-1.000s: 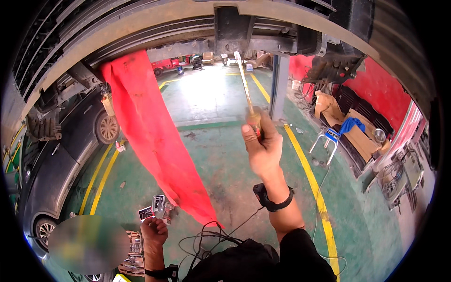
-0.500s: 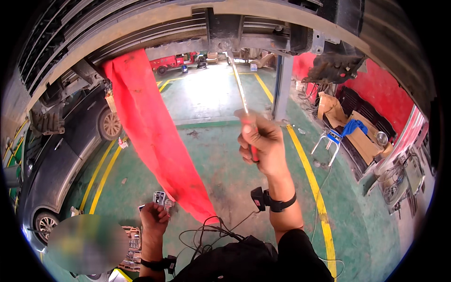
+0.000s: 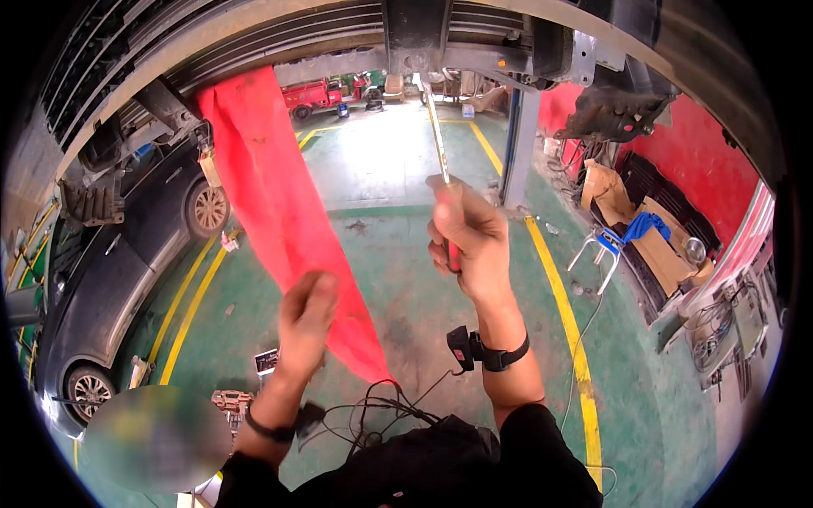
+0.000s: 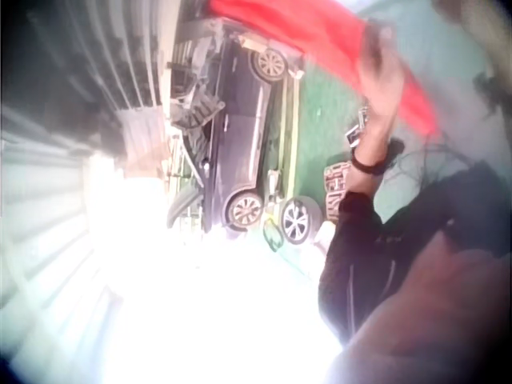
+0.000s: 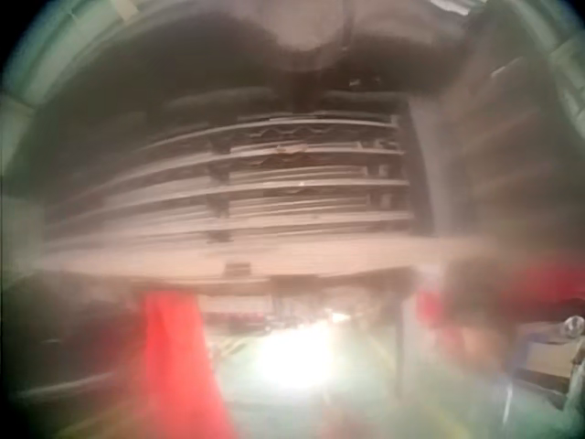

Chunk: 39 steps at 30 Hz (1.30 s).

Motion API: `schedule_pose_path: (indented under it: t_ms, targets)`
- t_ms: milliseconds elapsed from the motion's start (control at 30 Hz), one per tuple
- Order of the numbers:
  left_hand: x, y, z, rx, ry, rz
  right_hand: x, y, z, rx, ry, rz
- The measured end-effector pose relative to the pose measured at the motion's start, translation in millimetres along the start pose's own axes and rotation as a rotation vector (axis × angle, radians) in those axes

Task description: The person picks up a red cloth, uses a screwdriver to remove a screw from the underside of a vehicle, and then detaches a plastic component from the engine bay using the screwdriver to pry it loose.

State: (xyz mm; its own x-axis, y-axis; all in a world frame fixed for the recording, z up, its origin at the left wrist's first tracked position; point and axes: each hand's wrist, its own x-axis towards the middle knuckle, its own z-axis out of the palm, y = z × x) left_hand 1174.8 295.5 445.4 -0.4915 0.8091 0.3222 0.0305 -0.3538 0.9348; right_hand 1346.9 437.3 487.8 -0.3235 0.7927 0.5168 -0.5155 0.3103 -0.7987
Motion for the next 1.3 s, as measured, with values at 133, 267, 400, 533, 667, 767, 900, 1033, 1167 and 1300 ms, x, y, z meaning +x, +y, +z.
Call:
schedule_pose_path:
  t_ms: [133, 267, 400, 533, 667, 767, 900, 1033, 1167, 1300]
  targets:
    - [59, 56, 79, 0.480, -0.147, 0.587, -1, 1, 4, -0.097, 0.039, -0.137]
    - [99, 84, 123, 0.445, -0.235, 0.468, -6, -13, -9, -0.085, -0.068, -0.057]
    - [104, 81, 133, 0.328, -0.198, 0.460, -10, -21, -18, -0.170, -0.036, -0.086]
    - [101, 75, 134, 0.316, -0.159, 0.484, -12, -21, -20, -0.143, -0.080, -0.074]
    - [100, 76, 133, 0.312, -0.169, 0.452, -13, -16, -20, -0.099, -0.091, -0.101]
    - [100, 77, 133, 0.326, -0.170, 0.440, -13, -13, -19, -0.107, -0.091, -0.117]
    - [101, 75, 134, 0.344, -0.162, 0.491, -12, -10, -20, -0.126, -0.069, -0.129]
    - [101, 74, 136, 0.322, -0.165, 0.498, -10, -10, -23, -0.095, -0.091, -0.121]
    - [100, 76, 135, 0.340, -0.163, 0.502, -8, -10, -23, -0.074, -0.112, -0.124]
    - [100, 76, 134, 0.307, -0.171, 0.474, -8, -9, -22, -0.055, -0.105, -0.110]
